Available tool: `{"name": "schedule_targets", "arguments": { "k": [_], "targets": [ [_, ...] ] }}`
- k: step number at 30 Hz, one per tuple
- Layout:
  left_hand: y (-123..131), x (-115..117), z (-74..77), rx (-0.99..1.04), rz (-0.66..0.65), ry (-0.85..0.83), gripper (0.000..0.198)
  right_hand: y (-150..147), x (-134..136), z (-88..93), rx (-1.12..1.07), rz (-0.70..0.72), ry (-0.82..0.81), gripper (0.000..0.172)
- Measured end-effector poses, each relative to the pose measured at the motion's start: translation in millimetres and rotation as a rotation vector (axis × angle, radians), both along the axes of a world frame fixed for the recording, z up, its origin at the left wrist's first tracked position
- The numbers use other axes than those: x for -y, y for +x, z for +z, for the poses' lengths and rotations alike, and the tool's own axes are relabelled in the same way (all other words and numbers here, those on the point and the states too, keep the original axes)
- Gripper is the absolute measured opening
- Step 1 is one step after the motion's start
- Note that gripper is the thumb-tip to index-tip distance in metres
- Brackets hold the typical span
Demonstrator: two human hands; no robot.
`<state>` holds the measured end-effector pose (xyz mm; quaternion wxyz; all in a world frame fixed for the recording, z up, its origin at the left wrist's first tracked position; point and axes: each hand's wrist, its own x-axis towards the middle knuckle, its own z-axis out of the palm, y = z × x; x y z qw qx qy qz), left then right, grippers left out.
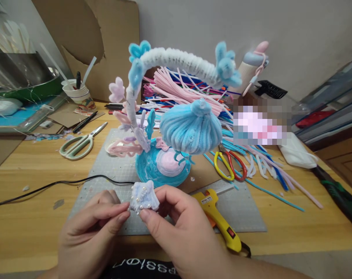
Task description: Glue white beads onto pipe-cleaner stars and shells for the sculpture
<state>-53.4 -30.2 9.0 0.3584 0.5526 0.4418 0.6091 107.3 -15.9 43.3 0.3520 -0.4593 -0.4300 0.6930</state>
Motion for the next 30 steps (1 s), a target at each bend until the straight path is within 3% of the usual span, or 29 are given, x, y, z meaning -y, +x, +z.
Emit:
{"name": "schedule_targets", "arguments": {
  "k": [30],
  "targets": [
    [-0.3, 1.4, -1.6, -0.070, -0.005, 0.041, 0.021, -1.4, 1.2, 2.6, 0.085, 0.009, 0.087, 0.004]
  ]
}}
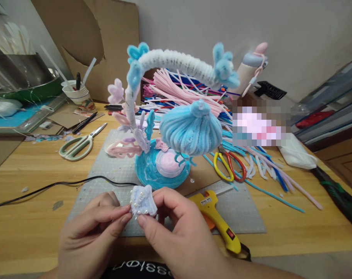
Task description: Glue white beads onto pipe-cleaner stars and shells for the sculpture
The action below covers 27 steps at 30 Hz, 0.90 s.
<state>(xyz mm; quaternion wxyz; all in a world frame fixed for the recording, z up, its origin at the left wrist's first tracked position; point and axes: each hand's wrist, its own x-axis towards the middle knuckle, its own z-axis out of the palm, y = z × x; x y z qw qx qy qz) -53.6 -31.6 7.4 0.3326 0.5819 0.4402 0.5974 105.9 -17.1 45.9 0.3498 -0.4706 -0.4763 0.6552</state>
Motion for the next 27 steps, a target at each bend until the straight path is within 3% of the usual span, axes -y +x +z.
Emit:
{"name": "schedule_targets", "arguments": {
  "k": [11, 27],
  "targets": [
    [0.1, -2.4, 2.5, -0.016, 0.049, 0.034, 0.016, 1.2, 0.8, -4.8, -0.085, -0.035, -0.090, 0.010],
    [0.5, -3.2, 4.1, -0.097, 0.049, 0.004, 0.010, 1.3, -0.3, -0.1, 0.015, 0.025, 0.043, 0.005]
  ]
}}
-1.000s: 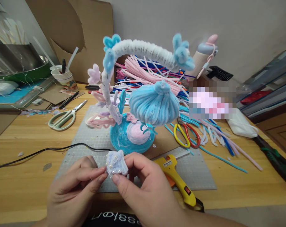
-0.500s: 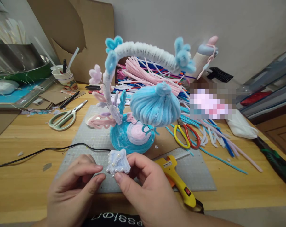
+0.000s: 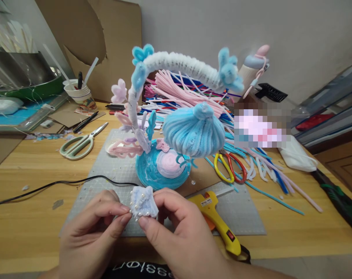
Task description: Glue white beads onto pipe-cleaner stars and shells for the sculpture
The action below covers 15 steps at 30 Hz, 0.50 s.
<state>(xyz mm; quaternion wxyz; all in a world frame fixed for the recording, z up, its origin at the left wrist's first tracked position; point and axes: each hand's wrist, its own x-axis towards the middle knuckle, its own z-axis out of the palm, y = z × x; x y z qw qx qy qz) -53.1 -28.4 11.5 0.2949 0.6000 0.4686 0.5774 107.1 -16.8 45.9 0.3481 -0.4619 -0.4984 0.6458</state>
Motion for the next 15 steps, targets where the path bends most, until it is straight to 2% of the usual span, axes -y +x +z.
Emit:
{"name": "schedule_targets", "arguments": {
  "k": [7, 9, 15],
  "targets": [
    [-1.1, 1.9, 0.0, 0.008, -0.015, -0.010, 0.011, 0.6, -0.2, 0.7, 0.025, 0.007, 0.030, 0.008],
    [-1.7, 2.5, -0.9, 0.034, -0.027, -0.024, 0.009, 1.8, -0.5, -0.2, -0.009, -0.003, -0.004, 0.009],
    [-3.0, 5.5, -5.6, 0.359, 0.098, -0.115, 0.019, 15.1, -21.8, -8.2, 0.006, -0.141, -0.178, 0.016]
  ]
}}
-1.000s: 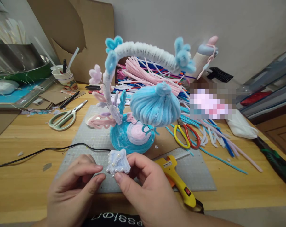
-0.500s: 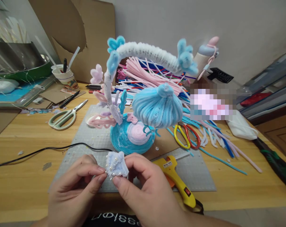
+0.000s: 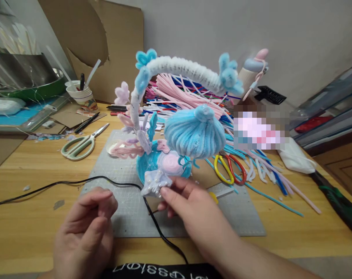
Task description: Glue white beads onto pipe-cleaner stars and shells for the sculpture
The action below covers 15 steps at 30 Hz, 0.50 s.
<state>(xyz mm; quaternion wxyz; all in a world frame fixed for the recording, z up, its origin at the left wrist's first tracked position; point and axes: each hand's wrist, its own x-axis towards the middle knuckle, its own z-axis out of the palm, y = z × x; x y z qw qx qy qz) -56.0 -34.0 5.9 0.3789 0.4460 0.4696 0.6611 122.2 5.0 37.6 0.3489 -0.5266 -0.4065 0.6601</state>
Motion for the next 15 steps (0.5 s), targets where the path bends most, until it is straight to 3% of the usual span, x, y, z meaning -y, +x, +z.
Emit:
{"name": "schedule_targets", "arguments": {
  "k": [8, 12, 15],
  "targets": [
    [1.1, -1.9, -0.8, 0.205, 0.067, -0.125, 0.014, 21.0, -52.1, -16.9, 0.218, 0.005, 0.004, 0.019],
    [-2.3, -7.0, 1.1, 0.254, 0.103, -0.161, 0.020, 32.8, -53.8, -10.0, 0.412, 0.073, 0.078, 0.024],
    [-15.2, -11.9, 3.7, 0.251, 0.163, -0.158, 0.020, 51.8, -40.2, 0.7, 0.544, 0.078, 0.179, 0.023]
  ]
}}
